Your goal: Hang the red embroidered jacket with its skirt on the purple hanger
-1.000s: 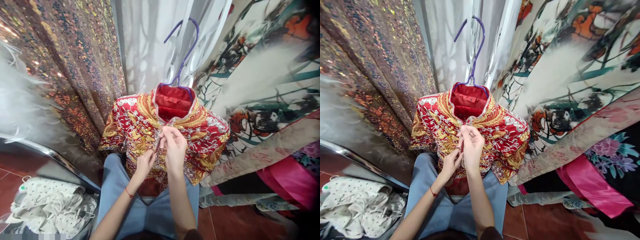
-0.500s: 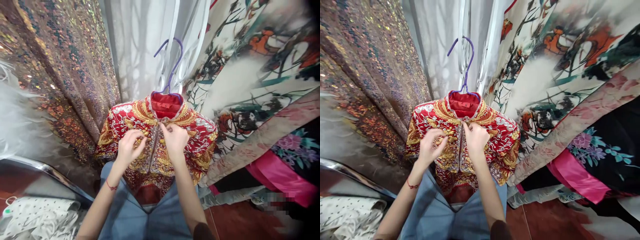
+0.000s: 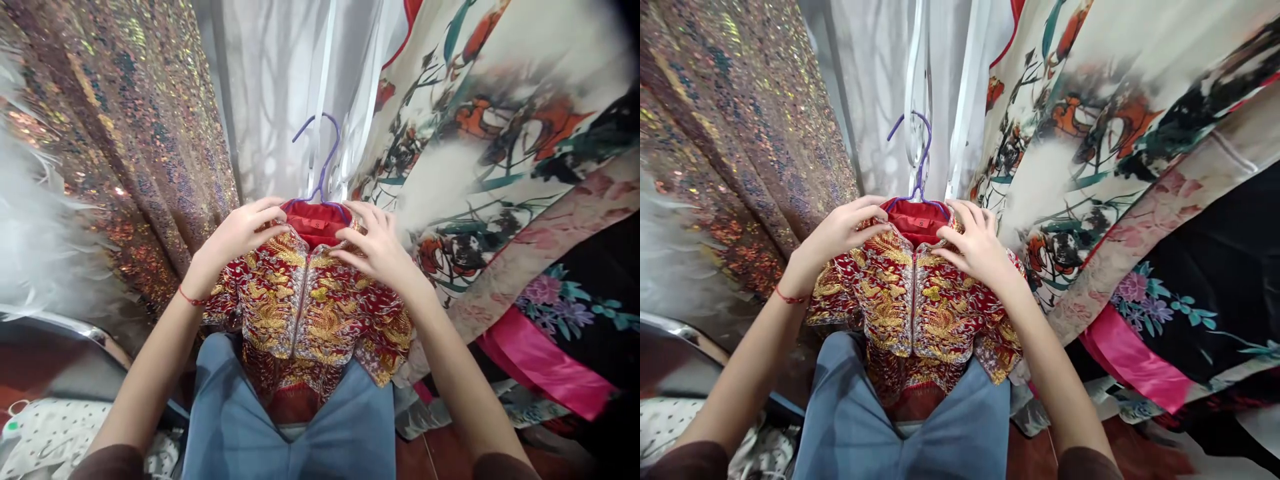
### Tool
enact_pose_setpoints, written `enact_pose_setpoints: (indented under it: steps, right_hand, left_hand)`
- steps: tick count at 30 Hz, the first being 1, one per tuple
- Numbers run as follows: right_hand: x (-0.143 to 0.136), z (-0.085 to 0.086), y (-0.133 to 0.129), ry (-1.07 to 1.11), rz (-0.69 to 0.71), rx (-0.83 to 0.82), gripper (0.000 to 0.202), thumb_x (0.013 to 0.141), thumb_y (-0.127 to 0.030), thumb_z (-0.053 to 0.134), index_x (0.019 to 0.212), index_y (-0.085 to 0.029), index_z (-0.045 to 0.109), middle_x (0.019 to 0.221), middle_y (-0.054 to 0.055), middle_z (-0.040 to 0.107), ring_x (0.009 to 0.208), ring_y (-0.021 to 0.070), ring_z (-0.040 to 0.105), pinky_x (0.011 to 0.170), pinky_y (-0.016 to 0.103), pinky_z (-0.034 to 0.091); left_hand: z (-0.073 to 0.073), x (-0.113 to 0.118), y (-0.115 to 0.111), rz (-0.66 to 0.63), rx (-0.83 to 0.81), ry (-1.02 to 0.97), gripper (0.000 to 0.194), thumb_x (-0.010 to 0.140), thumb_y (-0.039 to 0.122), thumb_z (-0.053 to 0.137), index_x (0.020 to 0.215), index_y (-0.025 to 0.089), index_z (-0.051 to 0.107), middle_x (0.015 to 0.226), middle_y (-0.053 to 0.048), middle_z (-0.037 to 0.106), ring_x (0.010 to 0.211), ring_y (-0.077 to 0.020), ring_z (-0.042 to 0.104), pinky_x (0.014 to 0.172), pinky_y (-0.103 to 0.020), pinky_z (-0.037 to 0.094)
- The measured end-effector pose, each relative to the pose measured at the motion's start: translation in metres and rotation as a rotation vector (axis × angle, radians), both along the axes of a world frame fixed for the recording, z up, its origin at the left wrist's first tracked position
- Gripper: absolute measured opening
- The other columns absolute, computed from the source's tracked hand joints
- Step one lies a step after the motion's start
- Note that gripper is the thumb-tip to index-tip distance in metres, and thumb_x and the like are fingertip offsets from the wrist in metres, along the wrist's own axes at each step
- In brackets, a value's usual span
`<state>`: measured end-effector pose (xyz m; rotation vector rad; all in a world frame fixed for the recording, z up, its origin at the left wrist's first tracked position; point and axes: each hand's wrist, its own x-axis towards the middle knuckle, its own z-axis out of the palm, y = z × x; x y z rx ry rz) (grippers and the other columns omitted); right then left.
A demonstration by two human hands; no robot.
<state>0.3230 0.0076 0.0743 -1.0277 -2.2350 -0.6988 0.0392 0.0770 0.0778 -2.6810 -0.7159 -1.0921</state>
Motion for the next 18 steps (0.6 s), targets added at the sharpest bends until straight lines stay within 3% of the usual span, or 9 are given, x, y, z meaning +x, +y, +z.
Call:
enact_pose_setpoints:
  steps: [2, 4, 6, 8, 12, 16, 18]
  right_hand:
    - [0.008, 0.004, 0.006, 0.07, 0.134, -0.059, 0.024, 0.093, -0.046, 0.055, 0.09, -0.024, 0.062, 0.132, 0.009, 0.056, 0.118, 0.0245, 0.053, 0.094, 0.044, 0.046]
    - [0.011, 0.006, 0.011, 0.211, 0.197, -0.063, 0.026, 0.092, -0.047, 0.057, 0.082, -0.023, 0.061, 0.104, 0.006, 0.064, 0.093, 0.0177, 0.061, 0.081, 0.034, 0.049]
    - [0.01, 0.007, 0.016, 0.387, 0.158, -0.04, 0.03, 0.089, -0.05, 0.061, 0.078, -0.022, 0.059, 0.078, 0.001, 0.06, 0.072, 0.0135, 0.057, 0.07, 0.03, 0.047]
    - [0.007, 0.007, 0.021, 0.53, 0.09, -0.063, 0.032, 0.085, -0.055, 0.064, 0.085, -0.023, 0.061, 0.067, -0.003, 0.054, 0.062, 0.0121, 0.052, 0.064, 0.028, 0.044]
    - [0.018, 0.0, 0.02, 0.59, 0.01, -0.22, 0.055, 0.079, -0.058, 0.069, 0.117, -0.02, 0.056, 0.068, -0.003, 0.059, 0.06, 0.0143, 0.054, 0.063, 0.029, 0.045]
    - [0.058, -0.027, 0.0, 0.502, -0.061, -0.26, 0.049, 0.076, -0.056, 0.071, 0.109, -0.021, 0.061, 0.091, 0.005, 0.069, 0.079, 0.0193, 0.063, 0.077, 0.032, 0.048]
    - [0.075, -0.048, -0.008, 0.551, -0.061, -0.27, 0.043, 0.079, -0.054, 0.069, 0.106, -0.021, 0.063, 0.1, 0.007, 0.069, 0.088, 0.021, 0.064, 0.082, 0.032, 0.048]
  left_hand:
    - [-0.004, 0.0, 0.0, 0.059, 0.013, -0.06, 0.023, 0.096, 0.04, 0.05, 0.098, 0.02, 0.063, 0.103, -0.006, 0.068, 0.09, -0.015, 0.064, 0.081, -0.028, 0.049]
    - [-0.004, 0.004, -0.001, 0.138, 0.061, -0.17, 0.022, 0.095, 0.04, 0.053, 0.095, 0.02, 0.062, 0.087, -0.002, 0.068, 0.073, -0.012, 0.061, 0.069, -0.024, 0.045]
    - [-0.001, 0.01, 0.0, 0.199, 0.082, -0.29, 0.02, 0.094, 0.039, 0.056, 0.096, 0.019, 0.061, 0.079, 0.0, 0.066, 0.065, -0.0102, 0.058, 0.063, -0.023, 0.042]
    - [0.001, 0.012, 0.003, 0.196, 0.025, -0.365, 0.023, 0.092, 0.038, 0.058, 0.104, 0.019, 0.059, 0.075, 0.001, 0.063, 0.062, -0.0091, 0.056, 0.062, -0.022, 0.04]
    - [-0.01, -0.009, 0.015, 0.101, -0.243, -0.283, 0.043, 0.089, 0.042, 0.06, 0.123, 0.018, 0.053, 0.084, -0.002, 0.068, 0.074, -0.0122, 0.062, 0.073, -0.025, 0.047]
    - [-0.045, -0.05, 0.022, 0.11, -0.334, -0.314, 0.049, 0.082, 0.048, 0.066, 0.119, 0.017, 0.057, 0.113, -0.011, 0.068, 0.099, -0.019, 0.063, 0.09, -0.031, 0.048]
    - [-0.063, -0.062, 0.026, 0.142, -0.295, -0.414, 0.044, 0.083, 0.046, 0.065, 0.116, 0.016, 0.059, 0.115, -0.011, 0.067, 0.1, -0.0186, 0.063, 0.091, -0.03, 0.048]
